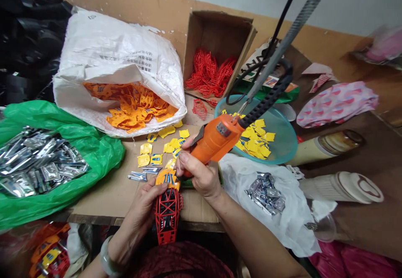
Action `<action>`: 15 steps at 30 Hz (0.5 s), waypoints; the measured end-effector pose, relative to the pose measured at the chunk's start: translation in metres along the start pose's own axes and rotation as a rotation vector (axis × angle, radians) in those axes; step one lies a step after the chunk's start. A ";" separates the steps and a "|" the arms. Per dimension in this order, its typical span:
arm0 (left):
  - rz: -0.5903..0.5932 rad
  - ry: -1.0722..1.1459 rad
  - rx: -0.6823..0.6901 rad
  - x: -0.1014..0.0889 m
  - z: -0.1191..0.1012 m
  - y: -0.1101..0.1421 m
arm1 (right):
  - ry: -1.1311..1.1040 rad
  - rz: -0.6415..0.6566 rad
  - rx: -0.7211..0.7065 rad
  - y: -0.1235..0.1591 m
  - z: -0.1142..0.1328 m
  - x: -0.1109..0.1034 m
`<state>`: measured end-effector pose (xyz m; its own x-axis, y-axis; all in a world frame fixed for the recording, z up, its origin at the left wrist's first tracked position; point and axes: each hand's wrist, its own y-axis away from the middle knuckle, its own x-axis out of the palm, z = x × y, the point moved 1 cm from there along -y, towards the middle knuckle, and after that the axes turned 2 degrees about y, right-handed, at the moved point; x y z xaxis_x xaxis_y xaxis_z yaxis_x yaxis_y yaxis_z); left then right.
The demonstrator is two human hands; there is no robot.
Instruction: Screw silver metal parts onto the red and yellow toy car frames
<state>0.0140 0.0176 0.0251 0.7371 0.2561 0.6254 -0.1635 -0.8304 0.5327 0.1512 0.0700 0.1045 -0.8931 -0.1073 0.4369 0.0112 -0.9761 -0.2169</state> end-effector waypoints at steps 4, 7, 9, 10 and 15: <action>-0.001 -0.036 0.015 -0.001 0.001 0.001 | -0.007 -0.032 0.003 -0.002 0.008 0.003; -0.001 -0.139 0.073 -0.005 -0.002 0.002 | -0.018 -0.049 0.006 -0.005 0.016 0.004; 0.006 -0.268 0.140 -0.007 -0.005 0.002 | -0.025 -0.046 0.003 -0.007 0.020 0.005; 0.013 -0.353 0.176 -0.009 -0.006 0.001 | -0.026 -0.044 0.002 -0.008 0.021 0.005; -0.073 -0.625 0.318 -0.012 -0.010 -0.001 | -0.005 -0.061 0.009 -0.010 0.021 0.006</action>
<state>-0.0009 0.0207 0.0229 0.9931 0.0637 0.0985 0.0303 -0.9507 0.3086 0.1551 0.0749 0.1276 -0.8897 -0.0482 0.4539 -0.0396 -0.9825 -0.1819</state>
